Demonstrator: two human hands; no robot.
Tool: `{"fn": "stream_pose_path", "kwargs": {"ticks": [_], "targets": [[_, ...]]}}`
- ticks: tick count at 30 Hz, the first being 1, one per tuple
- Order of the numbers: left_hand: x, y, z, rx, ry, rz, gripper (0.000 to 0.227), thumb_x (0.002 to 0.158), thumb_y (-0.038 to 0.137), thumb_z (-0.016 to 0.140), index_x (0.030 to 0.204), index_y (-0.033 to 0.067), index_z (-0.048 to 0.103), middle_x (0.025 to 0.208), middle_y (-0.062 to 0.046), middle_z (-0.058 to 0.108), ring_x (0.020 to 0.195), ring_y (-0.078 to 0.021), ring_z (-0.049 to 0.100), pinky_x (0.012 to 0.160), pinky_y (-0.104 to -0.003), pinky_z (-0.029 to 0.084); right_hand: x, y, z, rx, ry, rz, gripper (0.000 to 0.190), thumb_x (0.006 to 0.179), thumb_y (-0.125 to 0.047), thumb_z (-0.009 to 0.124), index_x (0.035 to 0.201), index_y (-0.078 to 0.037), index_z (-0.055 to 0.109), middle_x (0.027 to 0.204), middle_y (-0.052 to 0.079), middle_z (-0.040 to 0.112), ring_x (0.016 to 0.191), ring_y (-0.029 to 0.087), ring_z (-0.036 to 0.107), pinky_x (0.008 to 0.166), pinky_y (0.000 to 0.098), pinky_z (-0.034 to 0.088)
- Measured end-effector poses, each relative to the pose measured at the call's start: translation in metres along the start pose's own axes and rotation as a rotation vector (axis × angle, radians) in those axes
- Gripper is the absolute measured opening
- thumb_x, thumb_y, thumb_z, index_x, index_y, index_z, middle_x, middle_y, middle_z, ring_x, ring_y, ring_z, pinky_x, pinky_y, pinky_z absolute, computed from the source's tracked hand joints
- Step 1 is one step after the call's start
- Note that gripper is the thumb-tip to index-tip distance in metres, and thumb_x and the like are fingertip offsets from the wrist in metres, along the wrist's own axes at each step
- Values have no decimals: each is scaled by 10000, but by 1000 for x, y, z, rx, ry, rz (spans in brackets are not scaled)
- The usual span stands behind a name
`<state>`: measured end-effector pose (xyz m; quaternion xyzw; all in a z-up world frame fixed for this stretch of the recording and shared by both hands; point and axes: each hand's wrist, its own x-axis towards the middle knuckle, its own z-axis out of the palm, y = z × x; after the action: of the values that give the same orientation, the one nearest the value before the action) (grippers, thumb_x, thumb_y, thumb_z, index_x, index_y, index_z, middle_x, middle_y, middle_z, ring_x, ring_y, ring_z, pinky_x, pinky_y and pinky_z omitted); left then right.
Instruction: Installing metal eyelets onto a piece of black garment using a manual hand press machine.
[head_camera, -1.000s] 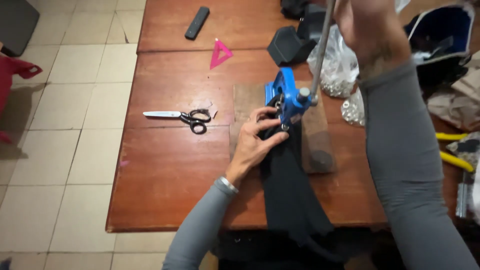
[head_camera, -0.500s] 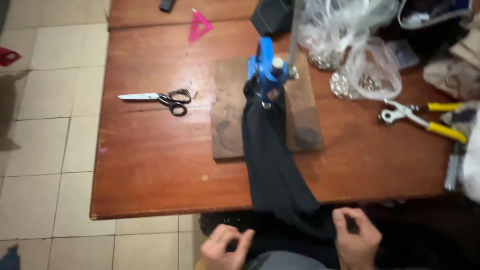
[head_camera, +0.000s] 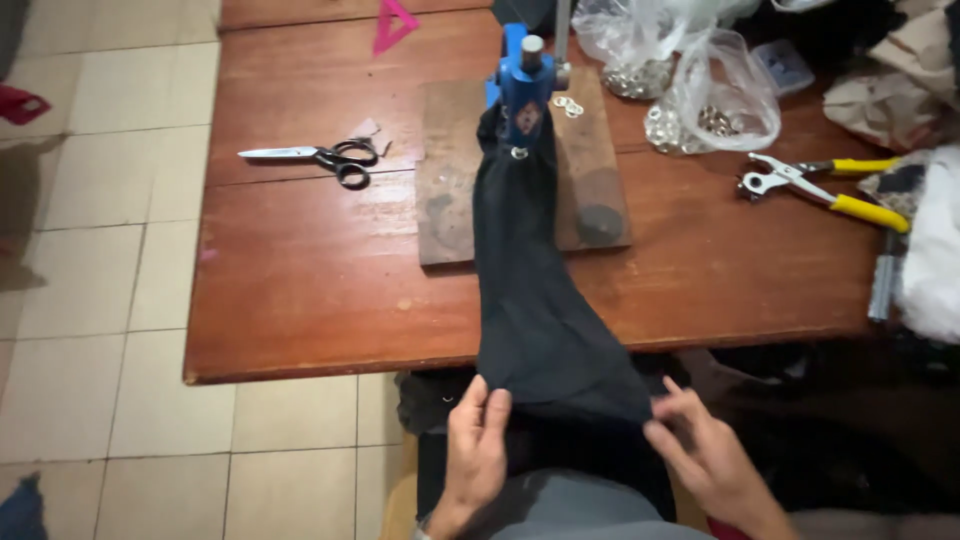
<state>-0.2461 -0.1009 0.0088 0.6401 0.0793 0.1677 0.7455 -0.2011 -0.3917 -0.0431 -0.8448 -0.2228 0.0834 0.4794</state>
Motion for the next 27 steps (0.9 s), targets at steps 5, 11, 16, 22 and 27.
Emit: {"fn": "stream_pose_path", "kwargs": {"ticks": [5,11,16,22,27], "targets": [[-17,-23,-36,52,197,-121,330,1127,182,503,851,9,560,720,27,488,680,-79,447,604,-278,425,-14,-42,-9,161,-51,-147,314,819,-117,906,876,-75,600,786,31,663,739,163,723,1072,421,458],[-9,-18,-64,565,218,-230,332,1098,237,495,865,14,575,712,-143,537,652,-283,510,561,-383,439,37,-92,17,154,-213,6,282,785,-152,868,942,-38,663,832,59,729,758,163,731,720,314,580],[9,-13,-100,1191,273,-317,297,1061,294,514,954,74,682,834,-234,688,794,-452,626,653,-525,468,90,-78,13,117,-24,244,102,926,-86,675,995,-30,726,843,44,792,688,109,755,647,258,602],[62,54,-62,1222,346,152,174,996,252,645,928,94,674,828,-134,711,787,-354,692,676,-453,518,199,-77,-8,332,236,178,200,987,-61,657,1166,27,659,964,76,734,795,128,674,705,269,569],[124,51,-1,996,166,232,315,882,310,792,989,30,695,949,-134,703,880,-354,686,722,-442,511,272,-49,26,508,52,202,262,997,-129,655,1220,7,637,1022,49,702,894,111,688,734,281,601]]}}
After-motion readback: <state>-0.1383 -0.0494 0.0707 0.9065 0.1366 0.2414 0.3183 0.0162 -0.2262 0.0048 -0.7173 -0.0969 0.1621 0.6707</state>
